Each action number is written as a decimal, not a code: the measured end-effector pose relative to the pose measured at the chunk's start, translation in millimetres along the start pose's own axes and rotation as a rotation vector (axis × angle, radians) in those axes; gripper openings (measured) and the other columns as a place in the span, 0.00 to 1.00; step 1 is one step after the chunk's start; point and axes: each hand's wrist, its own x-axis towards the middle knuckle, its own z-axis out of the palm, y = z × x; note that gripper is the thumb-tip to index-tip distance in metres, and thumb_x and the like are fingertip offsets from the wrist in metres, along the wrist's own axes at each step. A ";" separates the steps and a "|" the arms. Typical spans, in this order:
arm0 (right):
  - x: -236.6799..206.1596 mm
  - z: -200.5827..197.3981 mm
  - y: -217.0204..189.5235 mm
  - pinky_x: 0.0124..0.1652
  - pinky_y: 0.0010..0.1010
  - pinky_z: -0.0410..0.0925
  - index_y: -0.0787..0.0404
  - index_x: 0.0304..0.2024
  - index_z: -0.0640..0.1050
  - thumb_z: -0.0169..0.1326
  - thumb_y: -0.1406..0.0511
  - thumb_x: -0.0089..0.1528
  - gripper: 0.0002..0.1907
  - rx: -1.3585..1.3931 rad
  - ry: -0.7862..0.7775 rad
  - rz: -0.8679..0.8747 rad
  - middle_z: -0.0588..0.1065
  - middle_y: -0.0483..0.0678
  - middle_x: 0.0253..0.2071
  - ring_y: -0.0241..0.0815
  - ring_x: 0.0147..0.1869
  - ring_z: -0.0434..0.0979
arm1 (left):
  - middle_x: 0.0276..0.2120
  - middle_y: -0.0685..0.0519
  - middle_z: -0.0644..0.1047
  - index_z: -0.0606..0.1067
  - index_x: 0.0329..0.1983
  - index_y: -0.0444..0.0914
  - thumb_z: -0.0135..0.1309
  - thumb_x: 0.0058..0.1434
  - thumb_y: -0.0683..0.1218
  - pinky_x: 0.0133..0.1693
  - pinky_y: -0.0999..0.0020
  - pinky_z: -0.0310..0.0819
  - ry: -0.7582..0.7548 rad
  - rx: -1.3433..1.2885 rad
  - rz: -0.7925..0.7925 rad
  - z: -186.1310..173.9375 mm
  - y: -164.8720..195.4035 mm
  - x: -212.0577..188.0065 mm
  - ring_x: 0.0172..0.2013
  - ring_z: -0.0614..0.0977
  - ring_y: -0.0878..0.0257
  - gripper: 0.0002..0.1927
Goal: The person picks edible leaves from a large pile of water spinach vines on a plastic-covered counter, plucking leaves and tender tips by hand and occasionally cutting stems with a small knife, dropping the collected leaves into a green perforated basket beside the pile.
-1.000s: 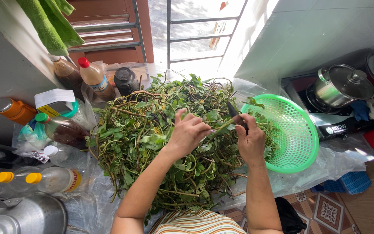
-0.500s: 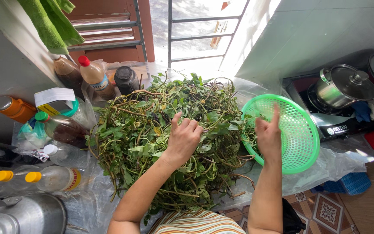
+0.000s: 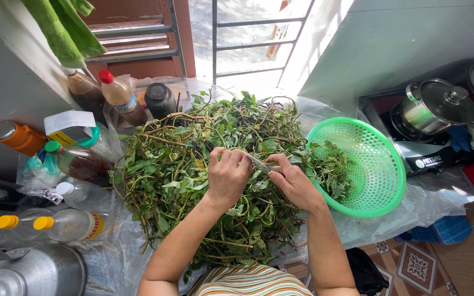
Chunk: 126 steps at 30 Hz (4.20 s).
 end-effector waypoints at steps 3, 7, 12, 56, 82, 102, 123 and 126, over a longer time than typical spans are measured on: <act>0.5 8.8 -0.9 0.35 0.38 0.68 0.58 0.59 0.67 0.52 0.61 0.68 0.19 -0.107 0.045 0.192 0.76 0.53 0.28 0.53 0.31 0.75 | 0.34 0.54 0.76 0.77 0.36 0.39 0.62 0.60 0.47 0.48 0.57 0.65 -0.044 -0.035 -0.111 2.5 -0.6 -1.6 0.37 0.79 0.59 0.08; -0.2 11.4 0.6 0.34 0.37 0.69 0.60 0.57 0.66 0.51 0.61 0.68 0.18 -0.187 0.237 0.085 0.81 0.49 0.35 0.50 0.33 0.80 | 0.33 0.54 0.79 0.78 0.39 0.41 0.62 0.59 0.52 0.45 0.58 0.65 -0.202 -0.171 -0.264 -2.3 -12.9 -2.3 0.35 0.80 0.57 0.11; -6.0 5.7 12.6 0.37 0.33 0.71 0.61 0.58 0.64 0.49 0.57 0.72 0.19 -0.097 0.284 -0.114 0.82 0.50 0.44 0.43 0.38 0.82 | 0.36 0.54 0.80 0.80 0.44 0.41 0.60 0.64 0.54 0.47 0.59 0.65 -0.224 -0.376 -0.319 -4.4 -27.6 -4.8 0.37 0.80 0.58 0.13; -3.3 19.9 3.9 0.25 0.22 0.58 0.55 0.69 0.58 0.44 0.53 0.72 0.27 0.999 0.312 0.050 0.66 0.44 0.28 0.31 0.26 0.63 | 0.28 0.56 0.75 0.79 0.35 0.42 0.63 0.61 0.46 0.45 0.61 0.62 0.087 -0.424 -0.389 6.4 -19.8 -3.4 0.30 0.75 0.60 0.04; -1.6 2.3 40.7 0.26 0.25 0.61 0.52 0.60 0.70 0.49 0.56 0.72 0.16 1.389 -0.046 0.171 0.65 0.47 0.27 0.36 0.25 0.62 | 0.22 0.58 0.79 0.84 0.36 0.39 0.64 0.59 0.48 0.25 0.74 0.66 -0.373 -0.806 -0.769 -1.4 -69.2 -7.2 0.23 0.73 0.73 0.08; 0.5 3.1 74.4 0.25 0.23 0.59 0.51 0.61 0.74 0.52 0.60 0.70 0.17 1.124 0.367 0.179 0.67 0.46 0.27 0.33 0.27 0.63 | 0.25 0.57 0.78 0.80 0.32 0.39 0.63 0.62 0.47 0.28 0.70 0.68 0.006 -0.530 -0.647 -6.7 -48.4 -2.7 0.23 0.76 0.69 0.07; 2.1 -25.9 -5.3 0.32 0.26 0.63 0.55 0.73 0.64 0.52 0.64 0.65 0.32 0.035 -0.018 0.161 0.65 0.39 0.25 0.32 0.29 0.63 | 0.30 0.59 0.76 0.78 0.40 0.41 0.65 0.61 0.43 0.49 0.60 0.65 0.217 -0.212 -0.006 -31.0 -16.9 2.3 0.35 0.78 0.62 0.07; 8.0 -16.6 -15.3 0.33 0.24 0.65 0.53 0.70 0.69 0.53 0.62 0.65 0.29 -0.079 -0.001 0.176 0.68 0.38 0.25 0.32 0.27 0.64 | 0.29 0.58 0.76 0.78 0.40 0.41 0.65 0.60 0.42 0.49 0.59 0.66 0.204 -0.216 0.017 -35.8 -14.1 1.5 0.34 0.77 0.61 0.07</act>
